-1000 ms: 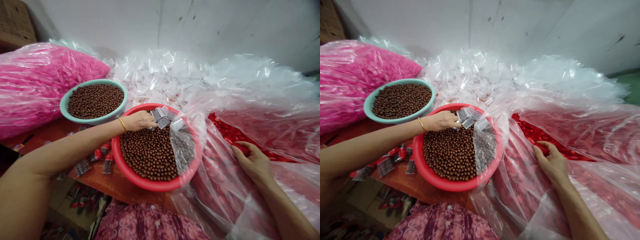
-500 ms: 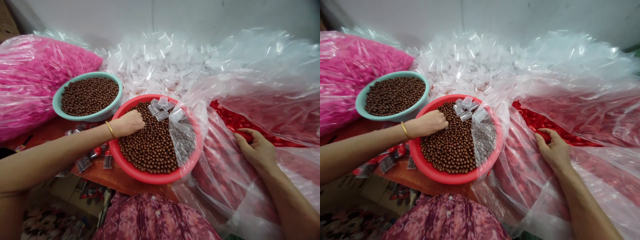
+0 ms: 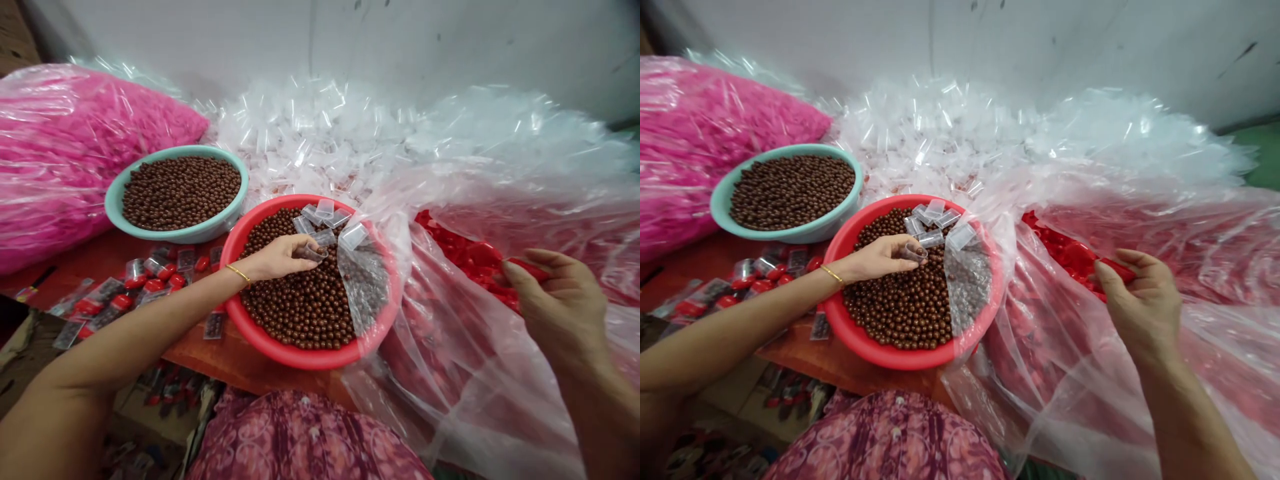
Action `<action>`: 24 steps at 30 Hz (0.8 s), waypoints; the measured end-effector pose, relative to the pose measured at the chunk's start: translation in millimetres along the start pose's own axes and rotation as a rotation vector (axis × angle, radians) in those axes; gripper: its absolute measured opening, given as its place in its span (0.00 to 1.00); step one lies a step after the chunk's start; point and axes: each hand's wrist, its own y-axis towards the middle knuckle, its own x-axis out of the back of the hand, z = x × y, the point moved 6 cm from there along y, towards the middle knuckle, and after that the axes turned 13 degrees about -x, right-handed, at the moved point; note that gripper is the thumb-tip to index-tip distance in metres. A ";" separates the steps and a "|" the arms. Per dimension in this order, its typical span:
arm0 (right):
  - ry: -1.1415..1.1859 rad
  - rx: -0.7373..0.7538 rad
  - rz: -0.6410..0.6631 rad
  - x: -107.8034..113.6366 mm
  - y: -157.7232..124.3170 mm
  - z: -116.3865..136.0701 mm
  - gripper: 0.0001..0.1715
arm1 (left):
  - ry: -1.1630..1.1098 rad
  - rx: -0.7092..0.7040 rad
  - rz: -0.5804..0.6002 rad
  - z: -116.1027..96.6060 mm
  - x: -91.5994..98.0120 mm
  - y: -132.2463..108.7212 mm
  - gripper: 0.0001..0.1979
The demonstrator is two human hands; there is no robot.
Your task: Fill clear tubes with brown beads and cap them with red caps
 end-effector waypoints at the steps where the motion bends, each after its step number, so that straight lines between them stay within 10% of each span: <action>1: -0.013 -0.002 0.025 -1.7 -4.3 10.6 0.28 | -0.078 0.008 -0.032 -2.0 -0.9 -1.8 0.13; 13: 0.105 0.227 0.857 -128.7 -110.3 118.2 0.19 | -0.532 0.040 -0.262 -16.6 -20.2 -15.4 0.14; 17: 0.200 0.129 0.905 -149.8 -114.2 115.0 0.20 | -0.604 0.034 -0.219 -14.5 -17.5 -15.5 0.16; 24: 0.028 0.379 0.877 -159.5 -123.0 107.3 0.21 | -0.395 -0.029 -0.387 -15.7 -6.7 -12.6 0.14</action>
